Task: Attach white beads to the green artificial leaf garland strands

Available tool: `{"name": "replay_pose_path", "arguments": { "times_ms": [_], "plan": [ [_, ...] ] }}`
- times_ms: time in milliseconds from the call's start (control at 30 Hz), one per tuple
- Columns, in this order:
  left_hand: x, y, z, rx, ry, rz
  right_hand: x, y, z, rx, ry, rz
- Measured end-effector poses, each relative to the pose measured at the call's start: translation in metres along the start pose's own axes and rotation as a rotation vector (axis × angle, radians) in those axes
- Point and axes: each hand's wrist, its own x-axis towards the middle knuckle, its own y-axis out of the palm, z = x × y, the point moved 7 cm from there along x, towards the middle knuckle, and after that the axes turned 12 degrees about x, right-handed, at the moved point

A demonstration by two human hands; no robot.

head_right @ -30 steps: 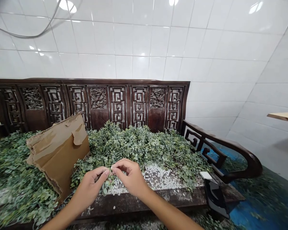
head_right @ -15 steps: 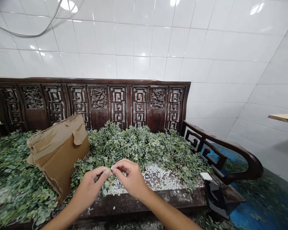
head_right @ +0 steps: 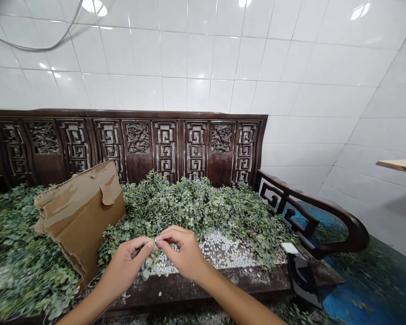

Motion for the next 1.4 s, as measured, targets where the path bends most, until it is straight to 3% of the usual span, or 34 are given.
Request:
{"name": "replay_pose_path", "arguments": {
  "times_ms": [467,867,1133,1300,1400],
  "plan": [
    [-0.002,-0.003,-0.004,-0.028,-0.004,0.001,-0.003,0.007,0.013,-0.129,-0.166,0.078],
    [-0.002,-0.003,0.001,0.0,0.027,0.041,-0.003,0.01,0.01,-0.16,-0.175,0.138],
    [-0.001,-0.005,0.01,0.062,0.032,0.043,-0.002,0.014,0.007,-0.123,-0.088,0.205],
    [-0.003,-0.005,-0.001,0.056,0.08,0.086,-0.001,0.005,-0.001,-0.037,0.06,0.126],
    [-0.005,-0.005,-0.006,0.048,0.09,0.081,-0.002,0.006,0.003,-0.046,0.021,0.169]
  ]
}}
